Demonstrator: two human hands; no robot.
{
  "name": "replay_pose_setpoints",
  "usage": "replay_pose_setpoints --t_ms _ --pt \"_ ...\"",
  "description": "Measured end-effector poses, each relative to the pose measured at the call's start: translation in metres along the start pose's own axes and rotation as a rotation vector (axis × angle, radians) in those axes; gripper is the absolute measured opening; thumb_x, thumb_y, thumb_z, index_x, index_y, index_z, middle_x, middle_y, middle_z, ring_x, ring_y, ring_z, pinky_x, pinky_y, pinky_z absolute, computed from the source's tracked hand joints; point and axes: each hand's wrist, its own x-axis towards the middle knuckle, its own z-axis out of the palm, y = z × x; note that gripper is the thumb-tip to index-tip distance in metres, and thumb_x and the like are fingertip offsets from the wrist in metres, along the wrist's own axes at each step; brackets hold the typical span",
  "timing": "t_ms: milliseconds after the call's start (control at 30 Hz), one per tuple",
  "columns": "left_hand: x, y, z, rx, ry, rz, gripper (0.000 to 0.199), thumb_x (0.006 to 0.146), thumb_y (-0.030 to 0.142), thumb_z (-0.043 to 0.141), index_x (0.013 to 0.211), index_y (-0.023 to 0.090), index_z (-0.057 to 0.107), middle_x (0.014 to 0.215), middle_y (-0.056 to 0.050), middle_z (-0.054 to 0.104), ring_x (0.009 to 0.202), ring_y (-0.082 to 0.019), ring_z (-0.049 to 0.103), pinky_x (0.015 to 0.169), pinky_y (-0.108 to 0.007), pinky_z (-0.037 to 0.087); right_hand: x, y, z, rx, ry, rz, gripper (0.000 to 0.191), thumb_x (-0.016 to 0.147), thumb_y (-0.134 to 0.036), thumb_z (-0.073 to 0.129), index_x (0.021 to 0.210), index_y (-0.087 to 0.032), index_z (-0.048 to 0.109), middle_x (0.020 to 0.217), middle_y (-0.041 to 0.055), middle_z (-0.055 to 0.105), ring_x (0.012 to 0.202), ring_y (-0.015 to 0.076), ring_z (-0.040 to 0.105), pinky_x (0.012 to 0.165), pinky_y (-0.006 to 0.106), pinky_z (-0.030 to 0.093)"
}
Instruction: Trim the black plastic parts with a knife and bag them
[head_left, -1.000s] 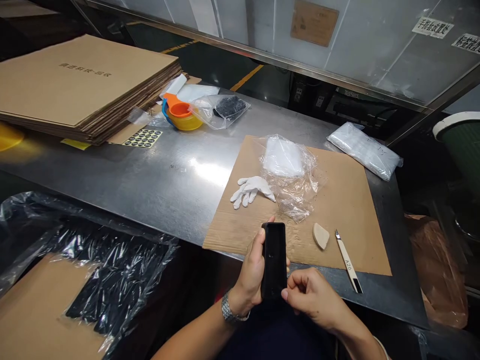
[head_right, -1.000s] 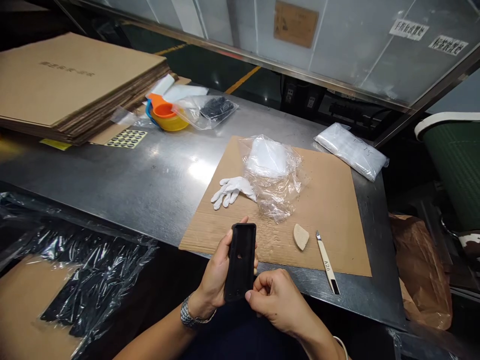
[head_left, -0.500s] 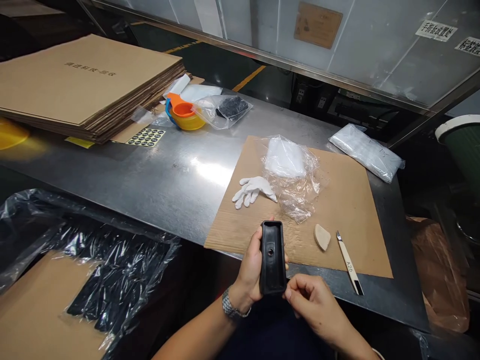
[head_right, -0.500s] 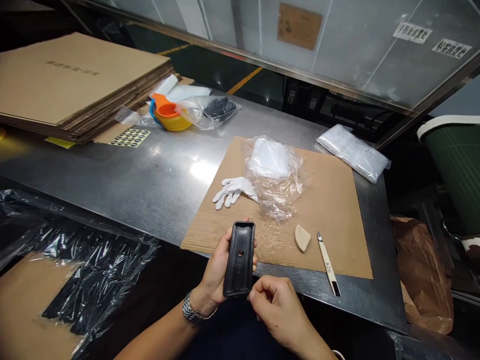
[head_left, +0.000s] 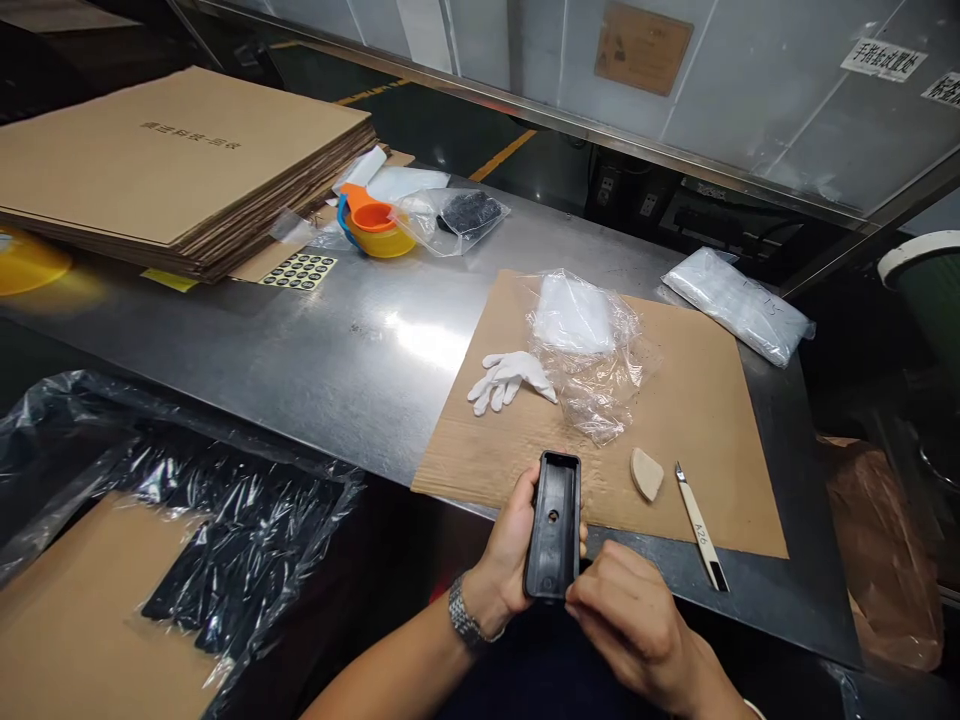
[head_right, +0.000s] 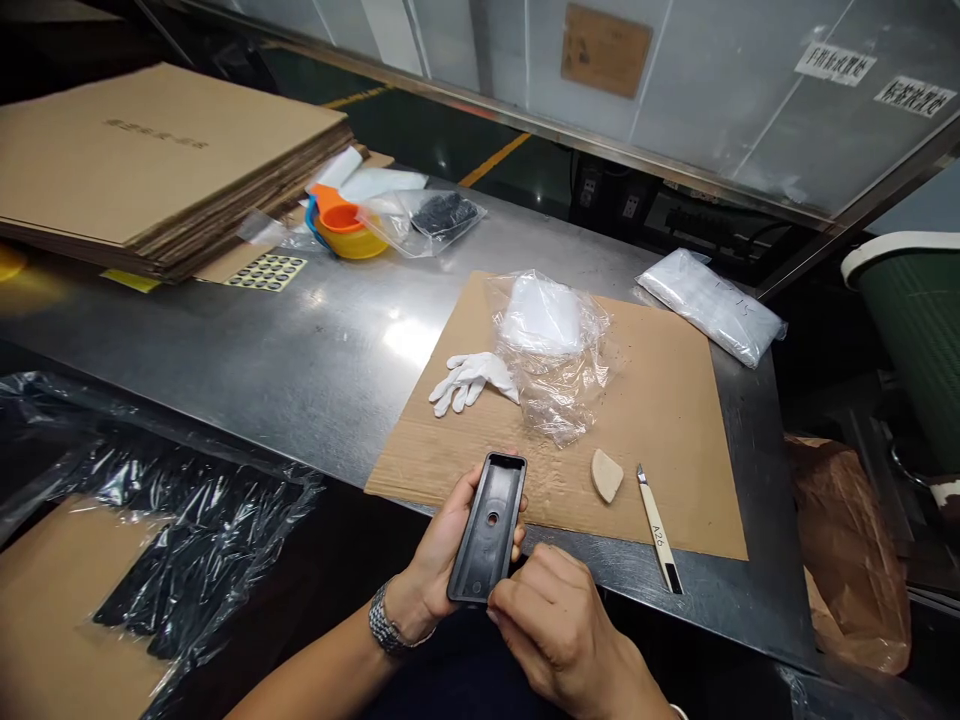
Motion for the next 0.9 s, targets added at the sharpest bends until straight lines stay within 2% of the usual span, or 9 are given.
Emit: replay_pose_setpoints --t_ms 133,200,267,400,500,600,733,800,900 --pt "0.000 0.000 0.001 -0.013 0.001 -0.032 0.056 0.088 0.051 0.032 0.070 0.008 0.062 0.053 -0.006 0.062 0.042 -0.015 0.058 0.040 -0.024 0.047 -0.001 -0.001 0.005 -0.203 0.044 -0.100 0.016 0.084 -0.008 0.044 0.074 -0.015 0.054 0.054 0.0016 0.050 0.054 0.0131 0.039 0.050 0.029 0.029" --pt "-0.001 0.002 0.003 -0.024 0.006 -0.031 0.055 0.088 0.050 0.031 0.069 0.008 0.061 0.053 -0.005 0.061 0.042 -0.013 0.058 0.041 -0.023 0.048 -0.004 -0.001 0.010 -0.232 0.088 -0.137 0.017 0.083 -0.006 0.043 0.072 -0.016 0.053 0.053 0.0014 0.050 0.052 0.0132 0.039 0.049 0.029 0.027" --pt "-0.002 0.004 0.004 -0.030 0.007 -0.025 0.056 0.089 0.049 0.030 0.069 0.008 0.061 0.054 -0.005 0.061 0.042 -0.013 0.058 0.041 -0.023 0.048 -0.008 0.001 0.012 -0.159 0.125 -0.124 0.015 0.083 -0.006 0.043 0.076 -0.015 0.053 0.055 0.0020 0.052 0.053 0.0136 0.041 0.050 0.029 0.029" --pt "-0.002 0.005 0.005 -0.019 0.000 -0.028 0.054 0.088 0.050 0.031 0.070 0.008 0.062 0.055 -0.005 0.062 0.042 -0.014 0.058 0.040 -0.024 0.049 -0.011 0.002 0.006 0.090 0.201 0.000 0.015 0.083 -0.007 0.044 0.091 -0.014 0.054 0.061 0.0027 0.053 0.056 0.0137 0.045 0.053 0.028 0.035" --pt "-0.002 0.004 0.005 0.008 -0.013 -0.059 0.056 0.087 0.051 0.032 0.069 0.008 0.062 0.052 -0.006 0.062 0.041 -0.015 0.058 0.039 -0.023 0.047 -0.007 0.000 -0.004 0.179 0.191 0.054 0.019 0.083 -0.005 0.047 0.097 -0.015 0.057 0.064 0.0024 0.054 0.058 0.0133 0.047 0.054 0.027 0.038" --pt "-0.002 0.001 0.004 0.034 -0.027 -0.100 0.057 0.087 0.053 0.031 0.065 0.009 0.061 0.048 -0.008 0.061 0.039 -0.015 0.058 0.037 -0.021 0.044 0.000 -0.002 -0.012 0.218 0.083 0.126 0.017 0.085 -0.010 0.050 0.094 -0.017 0.062 0.066 0.0027 0.058 0.061 0.0131 0.049 0.056 0.026 0.039" --pt "0.002 -0.004 0.002 0.059 -0.032 -0.146 0.059 0.086 0.056 0.031 0.062 0.010 0.059 0.047 -0.009 0.061 0.039 -0.016 0.057 0.037 -0.021 0.042 0.010 -0.001 -0.023 0.292 -0.208 0.282 0.015 0.087 -0.019 0.053 0.087 -0.020 0.067 0.070 0.0015 0.063 0.065 0.0124 0.054 0.059 0.023 0.040" --pt "0.005 -0.008 0.000 0.059 -0.035 -0.167 0.056 0.085 0.055 0.035 0.062 0.010 0.059 0.049 -0.008 0.061 0.039 -0.015 0.057 0.038 -0.022 0.042 0.015 0.000 -0.030 0.274 -0.348 0.294 0.014 0.087 -0.021 0.054 0.087 -0.022 0.068 0.070 0.0000 0.064 0.065 0.0119 0.056 0.060 0.022 0.039" --pt "0.009 -0.013 -0.001 0.039 -0.040 -0.184 0.049 0.086 0.050 0.039 0.060 0.013 0.057 0.049 -0.005 0.060 0.040 -0.014 0.057 0.040 -0.022 0.044 0.023 0.000 -0.038 0.196 -0.488 0.239 0.014 0.086 -0.023 0.055 0.084 -0.023 0.069 0.069 -0.0012 0.065 0.063 0.0116 0.057 0.059 0.022 0.038"
